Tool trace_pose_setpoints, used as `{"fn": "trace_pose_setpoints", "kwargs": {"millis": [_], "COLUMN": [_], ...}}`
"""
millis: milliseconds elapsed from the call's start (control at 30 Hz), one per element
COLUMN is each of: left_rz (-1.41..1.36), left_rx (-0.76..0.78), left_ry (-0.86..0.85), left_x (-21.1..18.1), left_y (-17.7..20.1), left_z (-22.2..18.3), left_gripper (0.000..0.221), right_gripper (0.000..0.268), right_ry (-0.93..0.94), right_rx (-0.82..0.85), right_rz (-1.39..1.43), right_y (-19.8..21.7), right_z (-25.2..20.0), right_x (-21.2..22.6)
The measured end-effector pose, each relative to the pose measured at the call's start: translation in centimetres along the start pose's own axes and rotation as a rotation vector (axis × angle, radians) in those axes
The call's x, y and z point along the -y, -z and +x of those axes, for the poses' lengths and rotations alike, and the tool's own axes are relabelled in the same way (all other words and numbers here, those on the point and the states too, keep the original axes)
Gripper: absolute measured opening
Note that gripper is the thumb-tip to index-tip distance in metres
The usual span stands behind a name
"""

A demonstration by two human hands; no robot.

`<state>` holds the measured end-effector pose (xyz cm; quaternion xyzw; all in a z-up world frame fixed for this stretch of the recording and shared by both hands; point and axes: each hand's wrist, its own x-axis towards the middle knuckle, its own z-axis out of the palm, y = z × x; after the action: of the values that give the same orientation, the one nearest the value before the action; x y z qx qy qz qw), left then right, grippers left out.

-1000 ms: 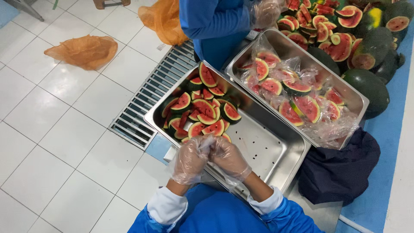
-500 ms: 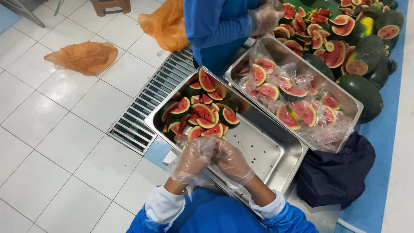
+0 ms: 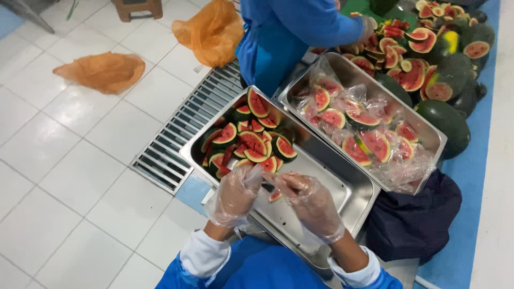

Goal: The person places watermelon slices into clear plastic bags and arranges them in a metal tray. The person handles the slices one at a time, opening bags, inserting the fruit, and closing the bags before moving to the next slice.

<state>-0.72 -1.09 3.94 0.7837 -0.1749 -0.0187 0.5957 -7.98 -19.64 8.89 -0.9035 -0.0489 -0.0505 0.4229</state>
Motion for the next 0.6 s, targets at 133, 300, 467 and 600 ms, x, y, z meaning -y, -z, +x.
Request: {"fn": "trace_pose_setpoints", "kwargs": {"millis": [133,300,467,600], "left_rz": [-0.391,-0.980,-1.261,-1.469], "left_rx": [0.024,0.003,0.055,0.118], "left_ry": [0.156,0.752,0.691,0.549], "left_x": [1.7,4.9,6.4,6.4], "left_y": [-0.5,0.5,1.1,1.2], "left_z": [0.9,0.2,0.0,0.2], "left_gripper": [0.034,0.029,0.035,0.047], "right_gripper": [0.033,0.016,0.019,0.011], "right_ry": [0.025,-0.048,-0.074,0.048], "right_rx": [-0.309,-0.511,-0.582,-0.531], "right_rz": [-0.076,0.009,-0.529,-0.374], "right_y": [1.4,7.8,12.7,10.7], "right_z": [0.2,2.1,4.5,4.3], "right_x": [-2.7,-5.1,-5.8,-6.3]}}
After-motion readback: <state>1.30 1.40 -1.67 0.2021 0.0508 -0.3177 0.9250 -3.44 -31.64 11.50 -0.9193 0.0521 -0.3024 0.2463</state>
